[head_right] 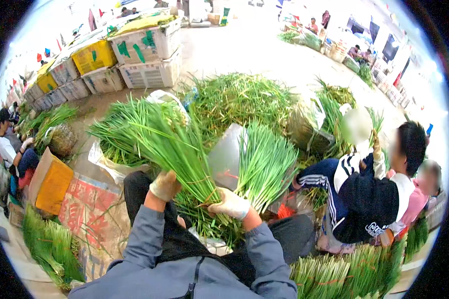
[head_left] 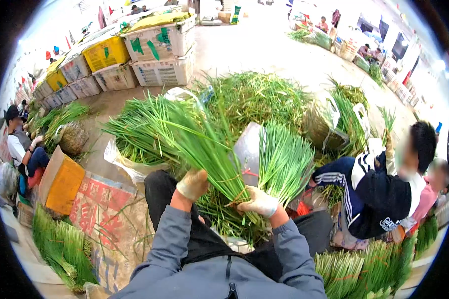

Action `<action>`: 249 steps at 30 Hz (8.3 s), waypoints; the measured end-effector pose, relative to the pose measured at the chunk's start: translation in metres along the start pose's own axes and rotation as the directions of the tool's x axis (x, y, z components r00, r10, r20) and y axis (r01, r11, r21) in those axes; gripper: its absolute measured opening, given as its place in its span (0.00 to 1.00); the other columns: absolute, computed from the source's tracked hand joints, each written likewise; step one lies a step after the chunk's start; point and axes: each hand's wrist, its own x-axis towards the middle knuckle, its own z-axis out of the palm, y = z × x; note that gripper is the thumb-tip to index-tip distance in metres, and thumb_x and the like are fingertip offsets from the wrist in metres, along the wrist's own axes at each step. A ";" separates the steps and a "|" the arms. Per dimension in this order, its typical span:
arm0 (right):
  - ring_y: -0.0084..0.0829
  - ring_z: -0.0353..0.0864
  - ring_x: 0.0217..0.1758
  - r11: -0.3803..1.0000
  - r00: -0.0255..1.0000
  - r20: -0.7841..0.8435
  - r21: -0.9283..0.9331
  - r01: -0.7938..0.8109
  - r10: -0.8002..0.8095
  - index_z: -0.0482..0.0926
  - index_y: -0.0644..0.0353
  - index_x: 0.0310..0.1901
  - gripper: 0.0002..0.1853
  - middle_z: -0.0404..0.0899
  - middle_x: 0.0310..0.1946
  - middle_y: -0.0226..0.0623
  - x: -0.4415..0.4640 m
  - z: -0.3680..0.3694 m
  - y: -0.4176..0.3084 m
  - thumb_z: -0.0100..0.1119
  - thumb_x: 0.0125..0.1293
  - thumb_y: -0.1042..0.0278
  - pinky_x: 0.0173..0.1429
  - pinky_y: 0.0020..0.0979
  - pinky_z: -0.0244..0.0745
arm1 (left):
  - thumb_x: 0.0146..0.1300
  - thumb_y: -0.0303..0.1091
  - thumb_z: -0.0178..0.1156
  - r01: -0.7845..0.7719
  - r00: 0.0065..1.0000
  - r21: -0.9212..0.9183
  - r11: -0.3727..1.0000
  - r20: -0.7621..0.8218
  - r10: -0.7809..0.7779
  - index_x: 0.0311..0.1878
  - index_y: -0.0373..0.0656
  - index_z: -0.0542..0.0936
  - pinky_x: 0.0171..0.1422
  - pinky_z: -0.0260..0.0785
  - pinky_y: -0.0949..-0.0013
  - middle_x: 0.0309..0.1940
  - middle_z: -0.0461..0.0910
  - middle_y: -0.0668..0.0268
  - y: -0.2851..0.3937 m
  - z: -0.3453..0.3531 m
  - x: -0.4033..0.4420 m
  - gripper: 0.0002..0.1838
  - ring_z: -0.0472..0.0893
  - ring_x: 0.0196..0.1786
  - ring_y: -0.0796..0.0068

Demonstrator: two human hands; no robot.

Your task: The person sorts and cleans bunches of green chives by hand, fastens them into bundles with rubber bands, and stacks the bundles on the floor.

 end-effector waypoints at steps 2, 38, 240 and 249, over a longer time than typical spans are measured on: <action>0.26 0.81 0.40 0.998 0.994 0.096 0.017 -0.059 0.057 0.72 0.64 0.63 0.29 0.83 0.46 0.36 -0.001 0.005 0.004 0.65 0.58 0.79 0.46 0.30 0.79 | 0.56 0.52 0.76 0.065 0.998 -0.126 0.990 -0.008 -0.067 0.73 0.42 0.64 0.72 0.68 0.50 0.65 0.76 0.57 0.006 0.019 0.016 0.47 0.75 0.68 0.58; 0.52 0.84 0.49 0.638 0.825 -0.518 -0.719 -0.277 -0.225 0.83 0.59 0.46 0.18 0.85 0.42 0.51 0.041 -0.006 0.093 0.67 0.61 0.55 0.55 0.44 0.78 | 0.65 0.33 0.67 -0.467 0.847 0.097 0.879 -0.235 0.477 0.53 0.42 0.79 0.70 0.71 0.49 0.42 0.85 0.61 0.092 0.001 -0.005 0.15 0.84 0.52 0.58; 0.35 0.83 0.53 0.956 0.847 -0.514 -0.293 -0.025 -0.135 0.76 0.66 0.57 0.32 0.85 0.50 0.44 0.057 -0.024 0.059 0.78 0.51 0.65 0.61 0.34 0.75 | 0.70 0.43 0.55 0.408 0.880 0.750 0.520 -0.474 -0.008 0.43 0.43 0.86 0.50 0.76 0.56 0.39 0.87 0.55 -0.063 -0.068 -0.007 0.15 0.86 0.42 0.53; 0.31 0.84 0.50 0.973 0.839 -0.541 -0.216 -0.077 -0.054 0.77 0.63 0.57 0.30 0.85 0.48 0.40 0.037 -0.033 0.040 0.76 0.54 0.63 0.59 0.32 0.77 | 0.64 0.42 0.63 0.375 0.900 0.925 -0.060 -0.348 0.262 0.75 0.43 0.63 0.73 0.67 0.59 0.69 0.71 0.51 -0.038 -0.015 -0.013 0.37 0.73 0.70 0.53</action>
